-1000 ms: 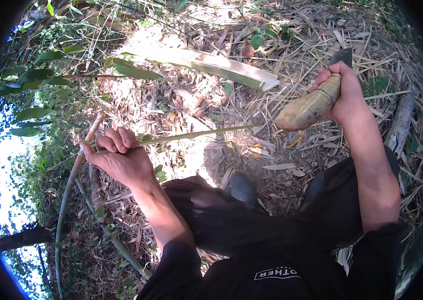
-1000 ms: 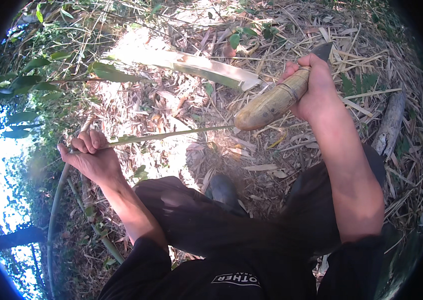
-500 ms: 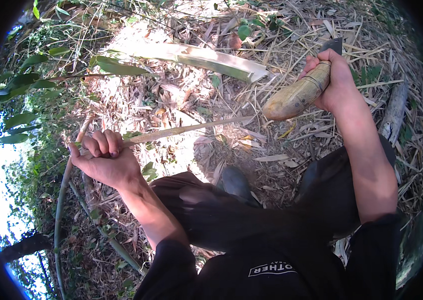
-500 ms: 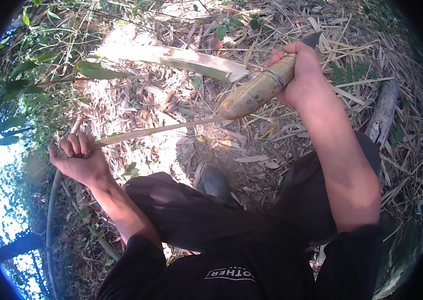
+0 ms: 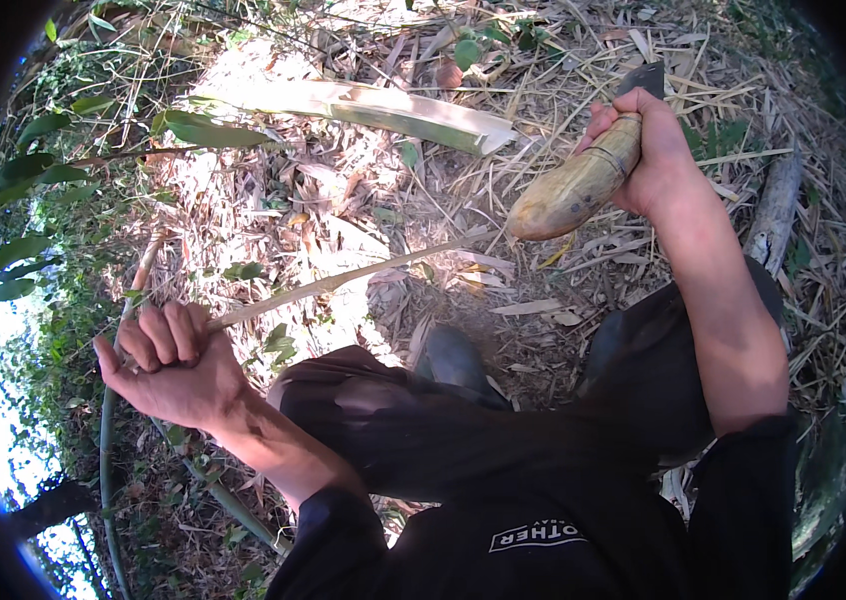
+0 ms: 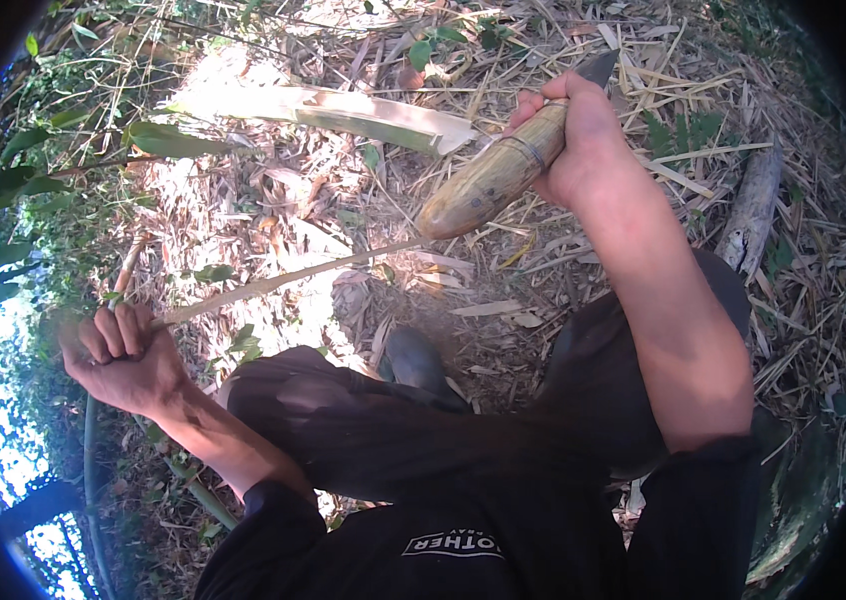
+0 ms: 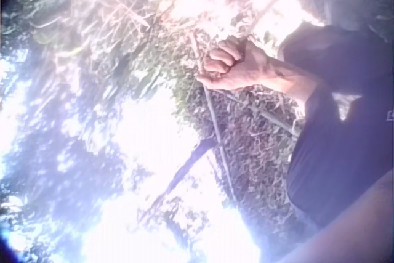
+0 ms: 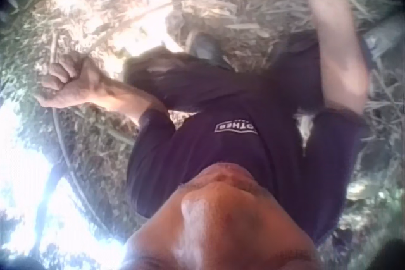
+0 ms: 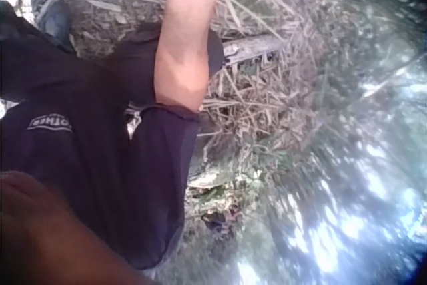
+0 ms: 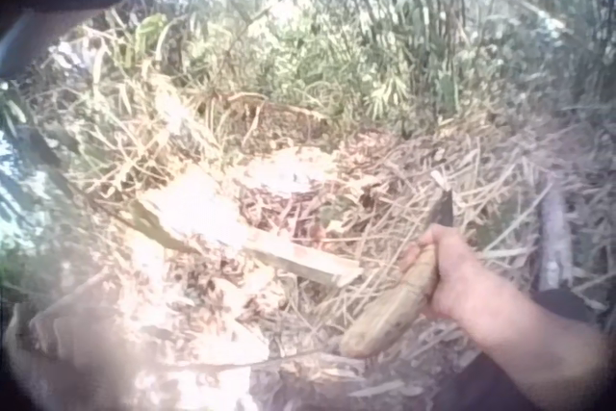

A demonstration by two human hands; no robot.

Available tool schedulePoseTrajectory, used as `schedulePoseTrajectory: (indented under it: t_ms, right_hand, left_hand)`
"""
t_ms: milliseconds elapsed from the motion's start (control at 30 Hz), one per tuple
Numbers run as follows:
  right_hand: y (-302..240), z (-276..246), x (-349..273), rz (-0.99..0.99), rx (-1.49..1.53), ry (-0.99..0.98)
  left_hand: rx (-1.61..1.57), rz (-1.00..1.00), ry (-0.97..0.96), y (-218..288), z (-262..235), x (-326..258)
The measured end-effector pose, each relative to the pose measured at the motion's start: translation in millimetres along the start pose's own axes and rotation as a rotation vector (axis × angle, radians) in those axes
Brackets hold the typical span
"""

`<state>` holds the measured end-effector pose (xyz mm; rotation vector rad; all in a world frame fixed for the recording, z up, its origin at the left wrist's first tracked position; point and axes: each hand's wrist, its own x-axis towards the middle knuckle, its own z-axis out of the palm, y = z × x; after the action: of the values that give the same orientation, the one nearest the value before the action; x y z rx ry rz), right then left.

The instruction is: The person sits on the forest floor and uses a machete to split a long bamboo stalk into thin strips. They repeatedly strike the bamboo against a larger piece to drive the blade through the material, creating multiple thin slivers.

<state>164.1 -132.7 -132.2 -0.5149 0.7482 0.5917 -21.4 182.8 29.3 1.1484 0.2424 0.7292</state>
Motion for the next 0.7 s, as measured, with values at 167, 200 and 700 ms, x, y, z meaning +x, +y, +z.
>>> schedulePoseTrajectory:
  t_ms: [167, 200, 700]
  right_hand:
    - [10, 1, 3, -0.021, -0.115, 0.007]
    - [11, 2, 2, -0.022, -0.140, -0.014]
    - [129, -33, 15, -0.259, -1.647, 0.213]
  left_hand:
    - [0.042, -0.050, 0.088, -7, -4, 0]
    - [0.078, -0.049, 0.103, -8, -3, 1]
    - [-0.005, -0.026, 0.081, -10, -20, 0]
